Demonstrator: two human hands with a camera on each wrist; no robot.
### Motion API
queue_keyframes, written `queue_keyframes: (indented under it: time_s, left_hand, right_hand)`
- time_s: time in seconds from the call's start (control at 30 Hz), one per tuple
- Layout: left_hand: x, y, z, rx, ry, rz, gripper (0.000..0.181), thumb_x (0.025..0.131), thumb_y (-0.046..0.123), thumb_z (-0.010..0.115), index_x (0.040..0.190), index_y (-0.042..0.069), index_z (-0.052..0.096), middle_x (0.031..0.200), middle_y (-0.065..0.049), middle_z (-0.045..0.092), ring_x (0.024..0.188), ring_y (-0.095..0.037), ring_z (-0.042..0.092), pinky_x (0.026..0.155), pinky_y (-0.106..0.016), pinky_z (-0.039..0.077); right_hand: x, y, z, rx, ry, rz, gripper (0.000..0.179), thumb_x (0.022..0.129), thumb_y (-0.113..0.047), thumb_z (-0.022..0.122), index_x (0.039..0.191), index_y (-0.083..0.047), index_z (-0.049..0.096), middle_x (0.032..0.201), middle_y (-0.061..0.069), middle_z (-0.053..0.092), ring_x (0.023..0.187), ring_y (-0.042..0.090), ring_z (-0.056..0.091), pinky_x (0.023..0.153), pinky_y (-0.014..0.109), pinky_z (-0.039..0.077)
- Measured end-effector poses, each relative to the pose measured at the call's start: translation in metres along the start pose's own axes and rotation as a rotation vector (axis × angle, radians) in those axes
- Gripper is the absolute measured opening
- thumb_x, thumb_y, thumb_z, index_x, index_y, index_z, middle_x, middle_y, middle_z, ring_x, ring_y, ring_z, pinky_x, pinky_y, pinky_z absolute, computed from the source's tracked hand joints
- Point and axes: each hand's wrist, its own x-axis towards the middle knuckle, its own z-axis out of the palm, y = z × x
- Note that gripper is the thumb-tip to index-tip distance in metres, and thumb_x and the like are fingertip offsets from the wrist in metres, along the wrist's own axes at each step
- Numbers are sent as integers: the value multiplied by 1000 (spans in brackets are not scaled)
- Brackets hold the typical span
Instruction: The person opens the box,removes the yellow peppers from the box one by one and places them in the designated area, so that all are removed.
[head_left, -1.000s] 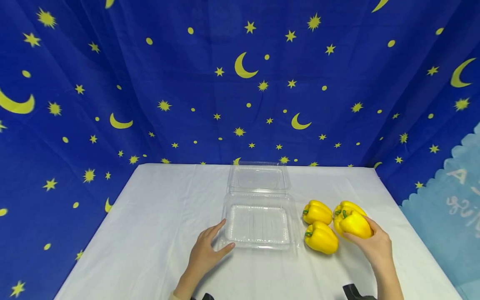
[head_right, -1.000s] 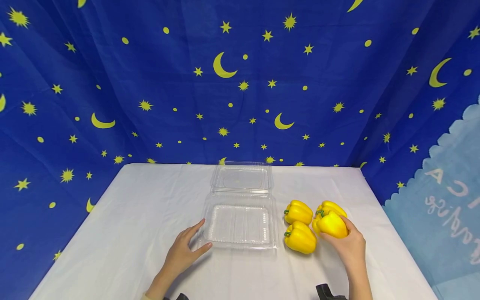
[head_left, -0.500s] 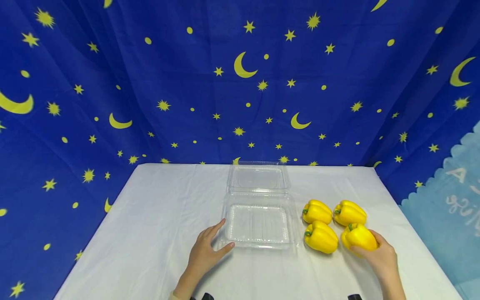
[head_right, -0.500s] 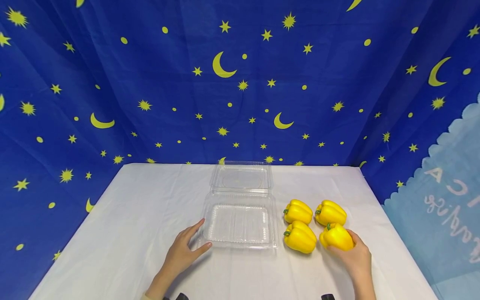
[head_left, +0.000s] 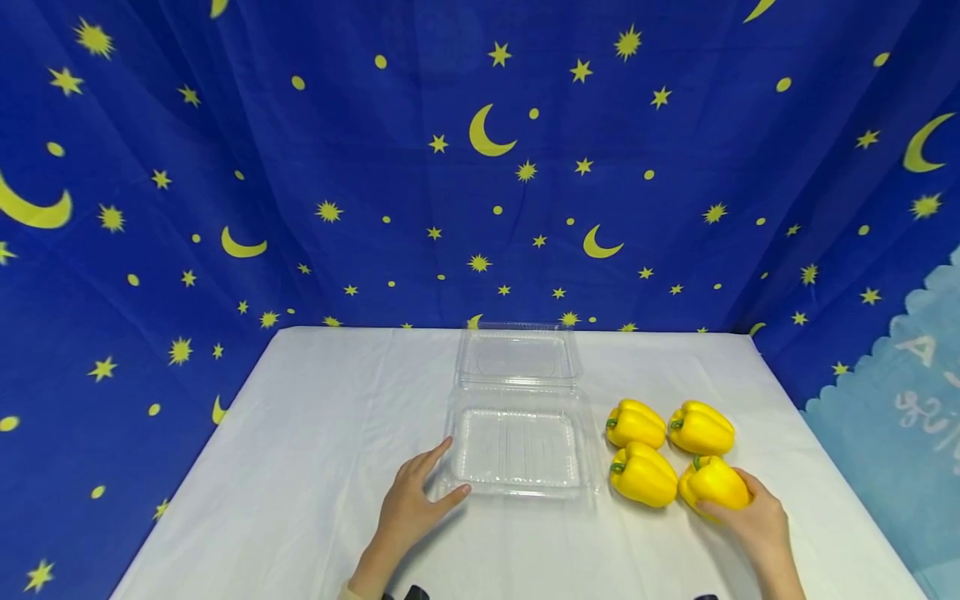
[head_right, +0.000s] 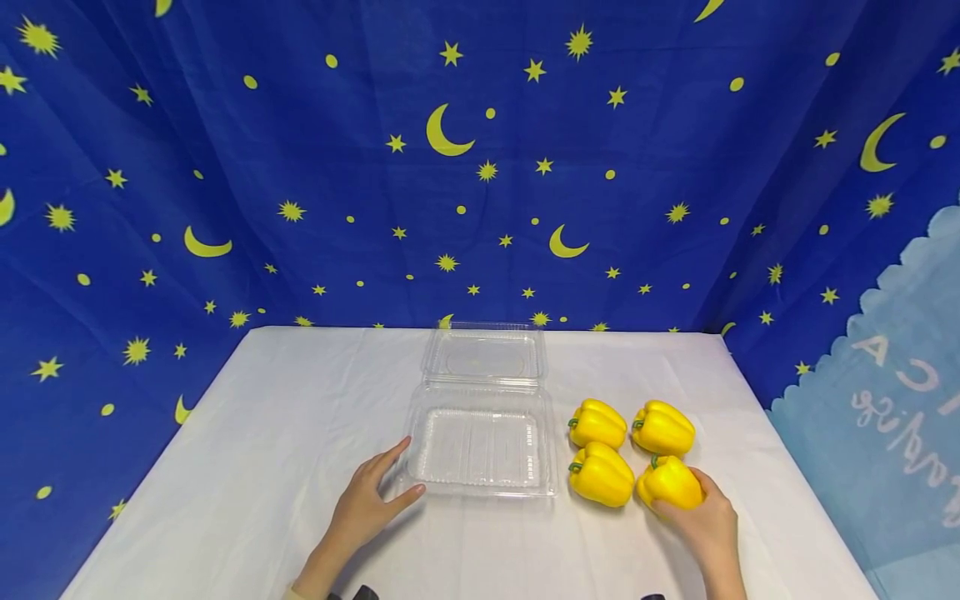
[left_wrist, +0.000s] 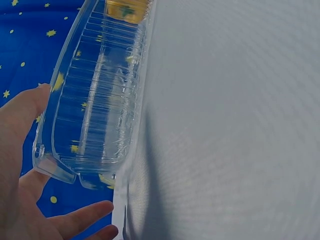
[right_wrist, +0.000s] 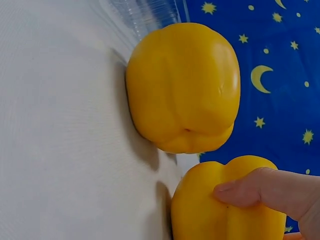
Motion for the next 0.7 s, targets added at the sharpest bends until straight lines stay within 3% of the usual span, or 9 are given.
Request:
queue_keyframes:
  time_s: [0.3,0.5,0.63,0.7]
  left_hand:
    - [1,1,-2,12,-17,-10,71,78,53,71,140,30,46,137,-12,54,127,-40,47,93,-63,46]
    - [2,2,-5,5,-39,-9,71,79,51,70,141,29,44,138,-12,53,128,-41,45,93,-63,45]
    - [2,3,-7,-16,-55,9,72,80,48,70,142,25,43,138,-14,52,128,-42,44,94,-64,44]
    - [3,3,-9,-32,-61,32,74,80,47,71,143,20,41,140,-15,50,129,-42,44,96,-64,43]
  right_hand:
    - [2,-1,2,-23,-9,-35,92,76,-25,75,143,12,24,142,40,29,130,53,30,110,65,23]
    - [4,-4,-2,-71,-91,-62,97,78,-35,74,144,12,19,143,40,25,130,54,27,110,66,22]
    - [3,-8,-7,-102,-141,-47,98,87,-49,61,146,13,12,146,40,17,133,55,21,111,66,20]
    - [2,-11,-9,-103,-111,-42,94,91,-53,53,146,12,12,147,40,17,134,55,19,112,65,20]
